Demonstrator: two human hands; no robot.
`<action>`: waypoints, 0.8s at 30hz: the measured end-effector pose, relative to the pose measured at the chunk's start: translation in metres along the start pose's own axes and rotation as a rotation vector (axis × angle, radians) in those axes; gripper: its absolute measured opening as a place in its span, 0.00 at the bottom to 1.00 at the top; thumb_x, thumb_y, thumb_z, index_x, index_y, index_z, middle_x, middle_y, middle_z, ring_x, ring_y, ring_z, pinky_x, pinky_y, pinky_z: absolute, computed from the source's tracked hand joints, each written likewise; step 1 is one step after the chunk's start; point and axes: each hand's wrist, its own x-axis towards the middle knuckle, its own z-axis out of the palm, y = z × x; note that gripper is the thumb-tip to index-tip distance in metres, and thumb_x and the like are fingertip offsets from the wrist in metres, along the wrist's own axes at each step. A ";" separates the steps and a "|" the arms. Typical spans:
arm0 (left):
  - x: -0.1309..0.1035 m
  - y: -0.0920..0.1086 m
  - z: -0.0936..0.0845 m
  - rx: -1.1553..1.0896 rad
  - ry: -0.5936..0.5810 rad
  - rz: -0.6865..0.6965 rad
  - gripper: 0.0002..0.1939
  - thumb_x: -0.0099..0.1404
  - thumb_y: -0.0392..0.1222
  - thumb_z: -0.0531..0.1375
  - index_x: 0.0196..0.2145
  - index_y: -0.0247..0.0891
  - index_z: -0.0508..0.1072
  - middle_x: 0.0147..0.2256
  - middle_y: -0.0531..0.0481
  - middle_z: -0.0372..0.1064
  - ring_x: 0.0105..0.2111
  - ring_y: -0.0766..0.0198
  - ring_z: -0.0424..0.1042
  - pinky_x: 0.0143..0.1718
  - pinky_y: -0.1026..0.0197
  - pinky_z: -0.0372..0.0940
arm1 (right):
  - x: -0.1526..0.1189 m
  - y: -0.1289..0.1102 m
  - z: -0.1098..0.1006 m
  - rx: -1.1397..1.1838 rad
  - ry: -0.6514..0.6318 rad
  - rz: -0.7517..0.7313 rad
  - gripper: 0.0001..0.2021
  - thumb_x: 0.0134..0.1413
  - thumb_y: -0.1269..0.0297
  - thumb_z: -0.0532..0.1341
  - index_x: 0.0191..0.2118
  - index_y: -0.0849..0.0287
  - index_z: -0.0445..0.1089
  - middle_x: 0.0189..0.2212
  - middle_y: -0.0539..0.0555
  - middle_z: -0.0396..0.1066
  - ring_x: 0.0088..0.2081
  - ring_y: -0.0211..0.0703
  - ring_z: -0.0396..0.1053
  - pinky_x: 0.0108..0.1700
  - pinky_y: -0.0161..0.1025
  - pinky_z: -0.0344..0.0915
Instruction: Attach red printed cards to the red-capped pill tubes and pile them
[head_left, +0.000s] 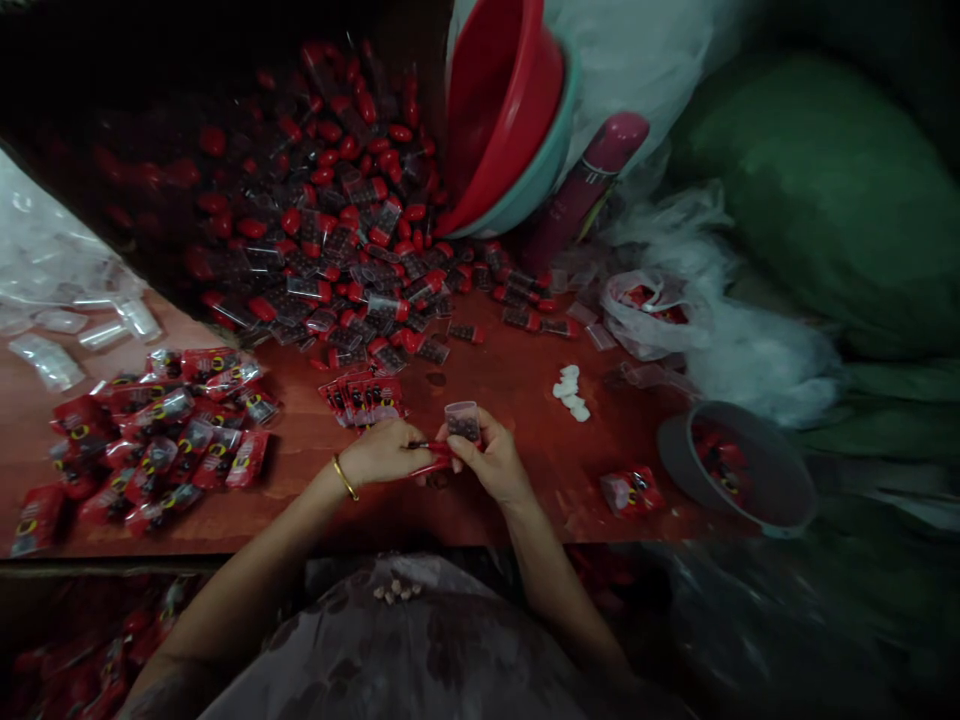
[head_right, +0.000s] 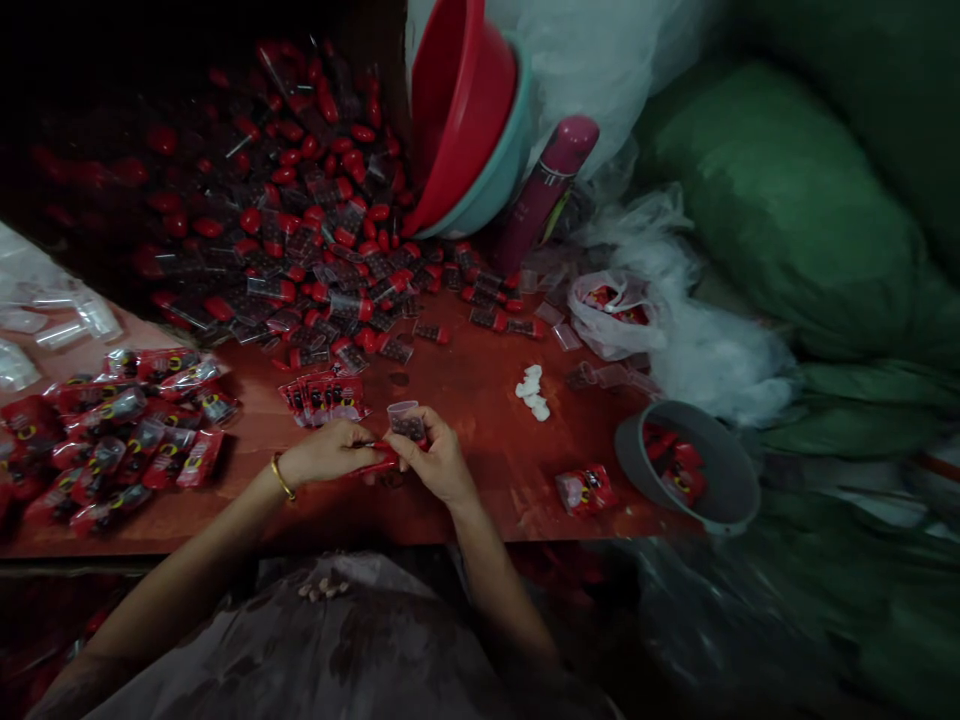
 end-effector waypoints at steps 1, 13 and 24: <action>0.000 0.001 -0.002 0.035 -0.012 -0.009 0.15 0.53 0.44 0.58 0.13 0.37 0.73 0.11 0.54 0.64 0.13 0.71 0.56 0.18 0.65 0.46 | 0.000 0.001 0.000 -0.004 -0.001 0.000 0.09 0.47 0.58 0.62 0.33 0.56 0.66 0.25 0.46 0.71 0.17 0.31 0.61 0.22 0.32 0.62; 0.002 -0.011 -0.003 -0.022 0.027 0.042 0.20 0.57 0.53 0.56 0.16 0.35 0.68 0.15 0.53 0.66 0.16 0.72 0.56 0.18 0.67 0.46 | 0.003 0.014 0.013 -0.099 0.299 0.007 0.07 0.44 0.63 0.62 0.30 0.57 0.65 0.23 0.46 0.68 0.21 0.34 0.65 0.24 0.32 0.64; 0.000 -0.011 0.006 -0.483 0.158 0.037 0.14 0.48 0.48 0.66 0.26 0.34 0.74 0.22 0.52 0.71 0.20 0.68 0.66 0.21 0.67 0.57 | 0.003 0.020 0.016 -0.055 0.495 -0.026 0.09 0.41 0.63 0.64 0.31 0.58 0.68 0.25 0.48 0.70 0.27 0.36 0.66 0.33 0.35 0.65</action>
